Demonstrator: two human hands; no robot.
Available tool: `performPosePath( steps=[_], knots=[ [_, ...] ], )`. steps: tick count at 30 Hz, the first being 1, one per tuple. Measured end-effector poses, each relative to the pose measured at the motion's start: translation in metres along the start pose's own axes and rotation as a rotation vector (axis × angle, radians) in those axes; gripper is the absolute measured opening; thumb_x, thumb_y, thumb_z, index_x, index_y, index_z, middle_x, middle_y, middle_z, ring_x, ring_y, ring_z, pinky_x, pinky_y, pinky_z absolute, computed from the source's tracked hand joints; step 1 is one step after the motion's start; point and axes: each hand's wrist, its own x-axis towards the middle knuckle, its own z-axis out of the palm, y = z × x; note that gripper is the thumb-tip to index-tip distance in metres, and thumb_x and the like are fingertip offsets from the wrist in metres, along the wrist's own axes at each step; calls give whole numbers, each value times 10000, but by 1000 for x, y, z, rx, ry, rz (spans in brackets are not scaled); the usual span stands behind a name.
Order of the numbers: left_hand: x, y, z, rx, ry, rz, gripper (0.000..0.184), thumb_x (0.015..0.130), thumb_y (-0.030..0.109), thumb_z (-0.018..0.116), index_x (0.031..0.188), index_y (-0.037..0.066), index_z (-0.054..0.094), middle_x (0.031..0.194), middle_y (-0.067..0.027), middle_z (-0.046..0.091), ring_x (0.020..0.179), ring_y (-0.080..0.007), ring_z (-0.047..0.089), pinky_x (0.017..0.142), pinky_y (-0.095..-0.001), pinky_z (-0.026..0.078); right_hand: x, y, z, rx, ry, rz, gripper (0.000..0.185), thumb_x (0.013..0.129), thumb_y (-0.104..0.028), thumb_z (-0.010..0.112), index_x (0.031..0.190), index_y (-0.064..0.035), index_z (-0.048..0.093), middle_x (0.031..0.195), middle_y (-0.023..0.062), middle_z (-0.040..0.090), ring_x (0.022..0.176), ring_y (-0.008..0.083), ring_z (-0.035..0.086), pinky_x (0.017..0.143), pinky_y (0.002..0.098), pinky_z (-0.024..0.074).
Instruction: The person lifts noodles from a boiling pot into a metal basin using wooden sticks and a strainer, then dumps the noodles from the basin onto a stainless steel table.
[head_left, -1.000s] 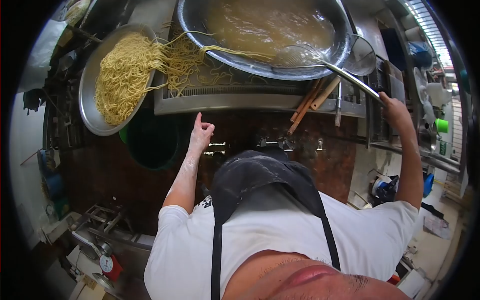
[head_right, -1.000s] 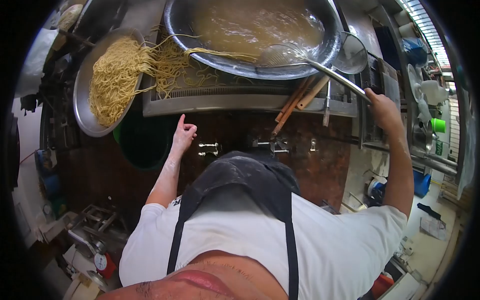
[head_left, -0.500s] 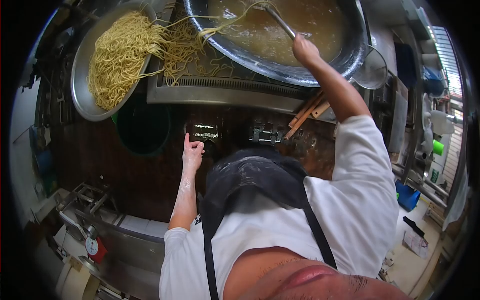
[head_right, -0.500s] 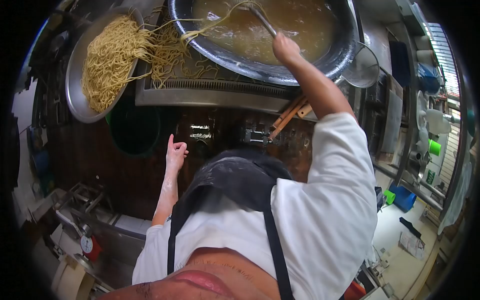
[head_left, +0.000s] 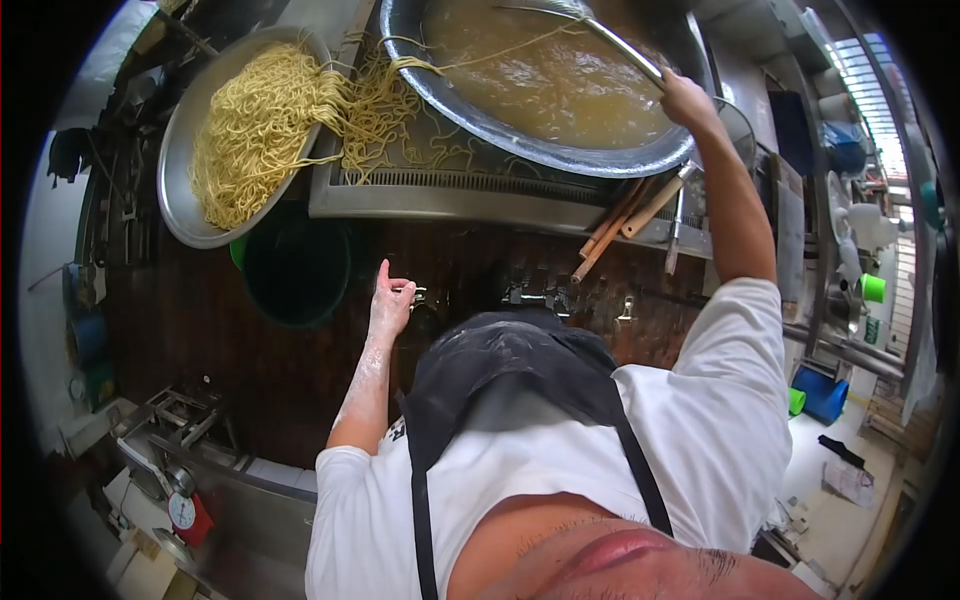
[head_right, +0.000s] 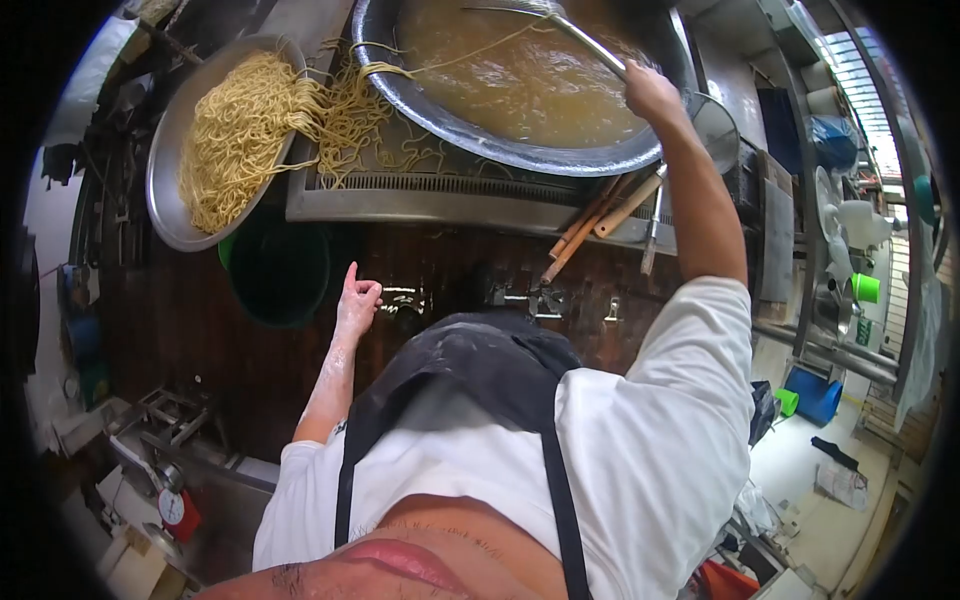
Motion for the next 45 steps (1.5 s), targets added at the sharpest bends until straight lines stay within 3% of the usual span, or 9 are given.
performPosePath(
  steps=[9,15,18,19,20,22,28,35,45],
  knots=[
    [32,19,8,105,-135,83,820,899,191,667,1558,47,202,972,-87,687,759,-180,667,738,-334,550,-171,130,-118,-78,-104,164,580,830,-189,750,1346,-79,511,1121,252,652,1076,430,612,894,489,482],
    [53,32,26,133,-195,109,824,896,194,670,1558,47,201,968,-81,697,749,-175,667,737,-330,548,-231,163,-159,-179,-242,279,534,827,-125,745,1316,-170,537,1011,216,671,957,405,653,791,499,494],
    [59,31,34,110,-173,95,806,902,151,671,1563,81,214,952,-57,671,676,-107,622,602,-260,512,-237,168,-150,-170,-329,294,518,829,-116,740,1305,-171,542,984,206,680,891,383,678,755,487,509],
    [60,33,35,127,-166,95,808,901,156,669,1561,71,212,950,-58,671,675,-106,621,599,-256,510,-238,159,-143,-268,-238,105,512,828,-130,739,1299,-171,543,939,204,683,842,378,687,729,481,518],
    [60,34,35,114,-160,78,812,897,166,670,1559,62,213,953,-63,677,688,-124,634,643,-277,522,-233,147,-139,-251,-379,241,540,836,-131,724,1333,-190,520,916,194,687,837,387,685,730,486,528],
    [57,39,35,91,-147,39,820,888,187,672,1554,44,216,958,-75,690,715,-162,661,730,-317,546,-230,143,-98,-285,-275,60,490,859,-123,679,1318,-162,510,879,193,687,817,393,687,712,499,542],
    [54,27,36,-38,-16,-23,788,912,138,647,1551,17,202,949,-72,660,729,-128,635,684,-267,529,-154,66,75,-128,-346,70,292,1012,-146,336,1221,-2,480,935,233,699,882,409,695,731,530,551],
    [24,11,35,-122,135,-160,775,937,118,633,1558,25,177,978,-66,662,714,-105,623,622,-243,517,46,-19,161,153,-162,151,300,985,-161,372,1140,10,564,1013,266,698,966,420,690,830,510,547],
    [5,26,55,-120,103,-138,802,922,134,648,1557,15,173,962,-62,655,726,-115,626,648,-253,520,190,-36,111,172,-59,158,397,1023,-214,318,1235,-14,589,1196,219,670,1106,363,661,928,479,532]
  ],
)
